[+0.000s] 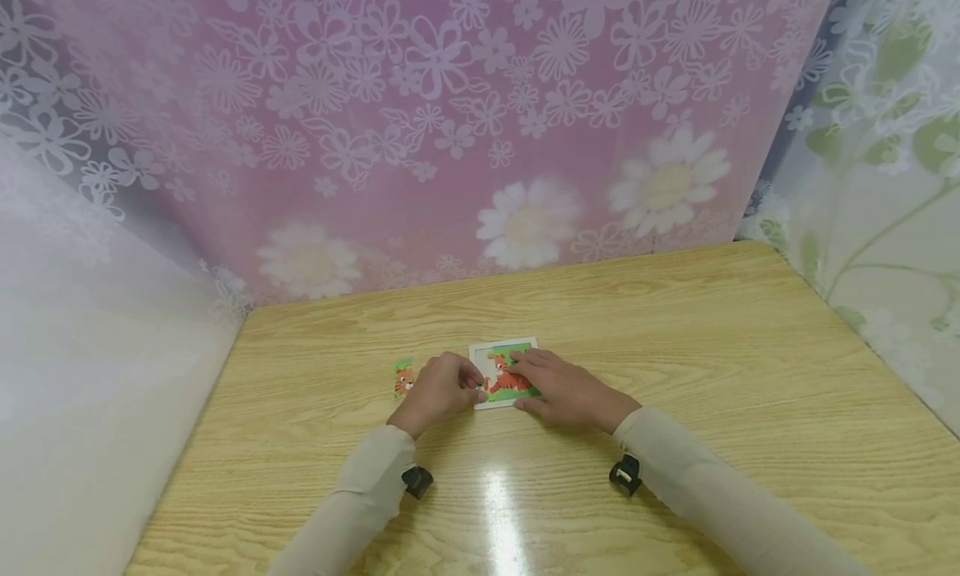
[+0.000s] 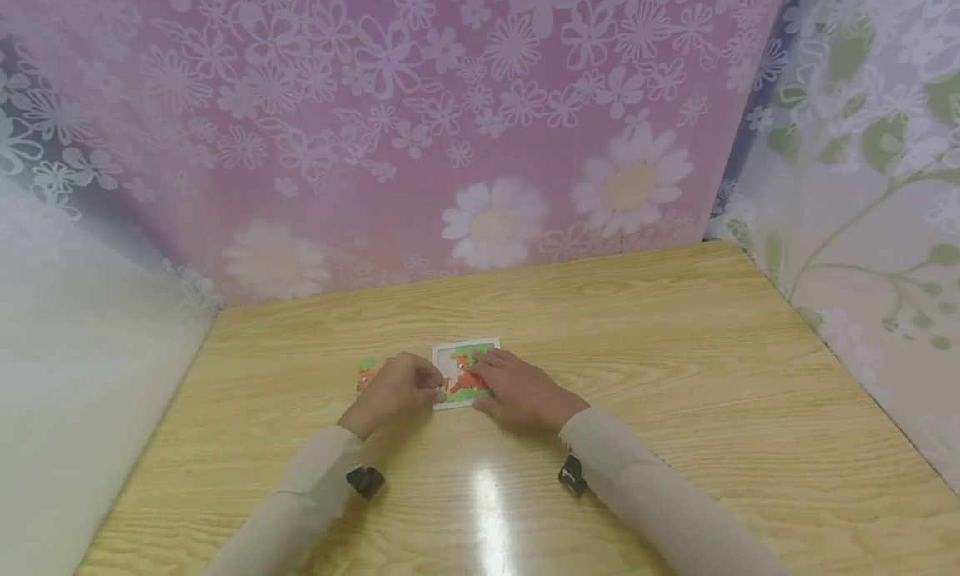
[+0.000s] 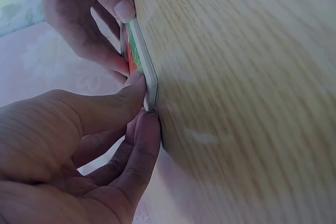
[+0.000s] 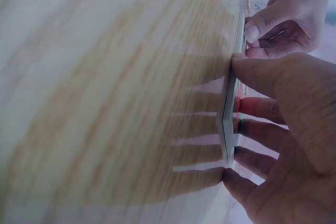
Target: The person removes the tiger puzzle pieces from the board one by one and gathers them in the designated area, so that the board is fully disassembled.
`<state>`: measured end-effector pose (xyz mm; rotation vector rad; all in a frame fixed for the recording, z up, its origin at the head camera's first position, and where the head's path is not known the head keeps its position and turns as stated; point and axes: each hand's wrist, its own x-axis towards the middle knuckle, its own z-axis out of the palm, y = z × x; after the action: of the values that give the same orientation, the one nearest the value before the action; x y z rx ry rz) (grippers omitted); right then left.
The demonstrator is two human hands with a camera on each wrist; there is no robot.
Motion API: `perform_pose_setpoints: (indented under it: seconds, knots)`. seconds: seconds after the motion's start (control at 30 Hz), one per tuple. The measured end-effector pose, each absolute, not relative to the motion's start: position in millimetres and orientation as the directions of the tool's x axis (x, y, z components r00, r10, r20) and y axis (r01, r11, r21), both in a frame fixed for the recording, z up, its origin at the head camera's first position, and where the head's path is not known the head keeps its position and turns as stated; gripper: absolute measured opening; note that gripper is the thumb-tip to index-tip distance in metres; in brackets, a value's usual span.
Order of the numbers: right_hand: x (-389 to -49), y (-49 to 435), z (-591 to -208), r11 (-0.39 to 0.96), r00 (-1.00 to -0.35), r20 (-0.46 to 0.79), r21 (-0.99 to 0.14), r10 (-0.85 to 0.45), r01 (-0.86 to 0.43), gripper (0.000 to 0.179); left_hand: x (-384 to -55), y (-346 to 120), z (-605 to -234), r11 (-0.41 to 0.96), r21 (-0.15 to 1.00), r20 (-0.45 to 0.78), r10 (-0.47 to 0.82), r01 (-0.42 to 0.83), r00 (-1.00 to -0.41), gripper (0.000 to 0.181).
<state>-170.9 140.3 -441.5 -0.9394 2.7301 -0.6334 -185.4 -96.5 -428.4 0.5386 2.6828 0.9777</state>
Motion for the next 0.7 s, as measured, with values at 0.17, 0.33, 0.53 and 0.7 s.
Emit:
perform_pose_setpoints:
  seconds: [0.17,0.33,0.53,0.7]
  knots:
    - [-170.8,140.6,-441.4,0.707,-0.779,-0.032,-0.445,-0.626,-0.550,0.058,-185.9,-95.6,-429.3,0.707,0.659,-0.097,0.419,0.257,-0.903,0.009]
    - [-170.4,140.3,-441.7,0.707,-0.780,-0.036,-0.449,-0.625,-0.546,0.058,-185.3,-95.0,-431.0,0.705,0.663,-0.090,0.409,0.252,-0.908,0.009]
    - [-170.6,139.9,-442.1,0.705,-0.778,-0.033,-0.449,-0.627,-0.549,0.058,-185.1,-95.3,-433.4,0.699,0.671,-0.076,0.399,0.249,-0.914,0.011]
    - [-170.8,140.1,-442.4,0.703,-0.777,-0.034,-0.451,-0.629,-0.550,0.059,-184.1,-95.5,-433.6,0.696,0.676,-0.066,0.385,0.243,-0.920,0.011]
